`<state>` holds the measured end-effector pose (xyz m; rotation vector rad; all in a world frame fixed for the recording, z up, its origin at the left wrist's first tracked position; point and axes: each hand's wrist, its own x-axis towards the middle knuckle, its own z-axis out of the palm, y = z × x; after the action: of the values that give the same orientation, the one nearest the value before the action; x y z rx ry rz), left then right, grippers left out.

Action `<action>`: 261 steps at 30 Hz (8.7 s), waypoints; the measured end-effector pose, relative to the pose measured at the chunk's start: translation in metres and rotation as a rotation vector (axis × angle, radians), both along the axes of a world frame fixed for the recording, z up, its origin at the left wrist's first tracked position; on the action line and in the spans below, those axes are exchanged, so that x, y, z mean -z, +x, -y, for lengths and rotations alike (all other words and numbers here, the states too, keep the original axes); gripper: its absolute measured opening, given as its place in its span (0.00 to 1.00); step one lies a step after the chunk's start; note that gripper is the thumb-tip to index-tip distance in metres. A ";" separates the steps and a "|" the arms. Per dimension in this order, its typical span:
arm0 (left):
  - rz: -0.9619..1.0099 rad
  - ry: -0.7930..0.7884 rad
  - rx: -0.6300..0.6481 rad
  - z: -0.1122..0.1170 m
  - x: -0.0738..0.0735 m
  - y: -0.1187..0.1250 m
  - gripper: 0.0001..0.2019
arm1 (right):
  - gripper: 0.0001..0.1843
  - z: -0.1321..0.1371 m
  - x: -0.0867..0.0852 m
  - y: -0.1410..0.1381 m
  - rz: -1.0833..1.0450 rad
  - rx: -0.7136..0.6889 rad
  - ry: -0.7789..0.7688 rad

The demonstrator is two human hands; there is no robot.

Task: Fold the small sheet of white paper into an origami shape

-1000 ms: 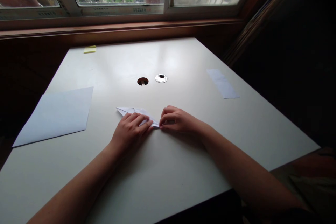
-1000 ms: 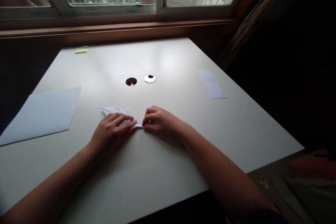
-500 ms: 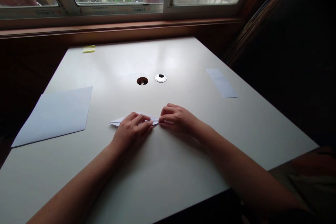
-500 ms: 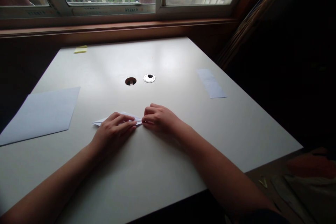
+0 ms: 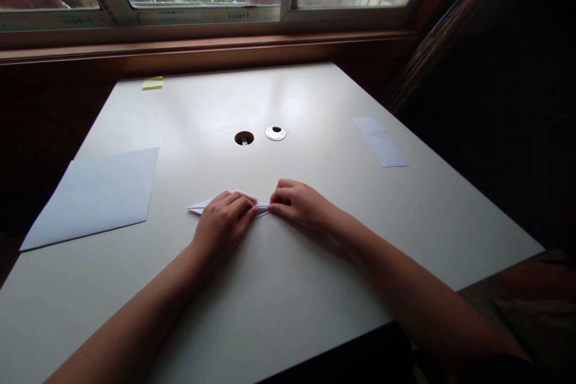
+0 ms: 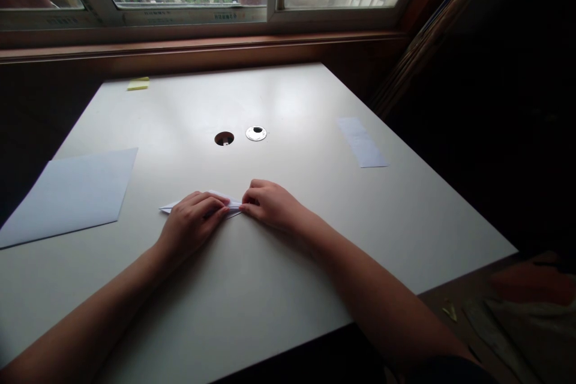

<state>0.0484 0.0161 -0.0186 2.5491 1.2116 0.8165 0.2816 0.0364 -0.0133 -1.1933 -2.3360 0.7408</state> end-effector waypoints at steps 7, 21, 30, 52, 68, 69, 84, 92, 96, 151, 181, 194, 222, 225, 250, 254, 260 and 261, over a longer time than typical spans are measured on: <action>0.015 -0.033 -0.042 -0.003 0.000 -0.001 0.05 | 0.05 0.002 -0.004 -0.001 0.015 0.014 0.015; 0.024 -0.081 -0.042 -0.003 0.000 0.000 0.05 | 0.03 0.002 -0.004 -0.007 -0.094 0.118 -0.135; 0.008 -0.073 -0.055 -0.003 0.001 0.000 0.05 | 0.03 0.001 -0.007 -0.005 -0.082 0.142 -0.151; -0.047 -0.024 -0.045 -0.001 -0.001 0.000 0.04 | 0.02 -0.001 -0.004 -0.002 -0.108 0.095 -0.154; -0.092 0.013 -0.068 0.000 -0.002 0.003 0.06 | 0.05 -0.001 -0.009 -0.001 -0.074 0.088 -0.161; -0.092 0.008 -0.071 0.000 -0.003 0.003 0.06 | 0.05 -0.001 -0.009 -0.001 -0.068 0.092 -0.158; -0.120 0.019 -0.078 0.000 -0.005 0.005 0.07 | 0.04 -0.003 -0.008 -0.002 -0.044 0.109 -0.165; -0.258 0.249 0.121 -0.001 0.000 -0.005 0.19 | 0.04 -0.002 -0.007 -0.002 -0.074 0.123 -0.185; -0.284 0.283 0.159 0.000 0.000 -0.006 0.19 | 0.04 -0.003 -0.010 0.000 -0.090 0.117 -0.203; -0.251 0.164 0.123 0.000 0.002 -0.003 0.18 | 0.03 -0.005 -0.009 0.003 -0.074 0.142 -0.199; -0.146 -0.059 -0.088 -0.018 -0.003 -0.018 0.04 | 0.04 -0.004 -0.001 0.006 -0.090 0.098 -0.097; -0.011 -0.044 -0.048 -0.023 0.003 -0.023 0.06 | 0.25 -0.004 0.013 0.002 0.039 -0.302 0.382; 0.040 -0.117 -0.211 -0.018 -0.002 -0.022 0.08 | 0.20 0.004 0.007 -0.002 0.169 -0.267 0.474; 0.047 -0.123 -0.192 -0.019 0.000 -0.023 0.08 | 0.20 0.004 0.009 -0.002 0.169 -0.267 0.473; -0.223 0.202 -0.021 -0.011 0.000 -0.020 0.13 | 0.23 0.017 0.001 -0.015 0.272 -0.157 0.502; -0.269 0.184 0.009 -0.009 -0.001 -0.017 0.17 | 0.22 0.018 -0.002 -0.017 0.292 -0.120 0.507; -0.268 0.154 -0.008 -0.008 -0.001 -0.017 0.16 | 0.24 0.015 0.003 -0.017 0.280 -0.151 0.501; -0.268 0.145 -0.013 -0.009 -0.001 -0.017 0.15 | 0.24 0.014 0.004 -0.016 0.275 -0.163 0.496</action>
<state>0.0311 0.0247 -0.0177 2.8445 1.2861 0.5985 0.2654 0.0224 -0.0177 -0.9340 -2.6453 0.0234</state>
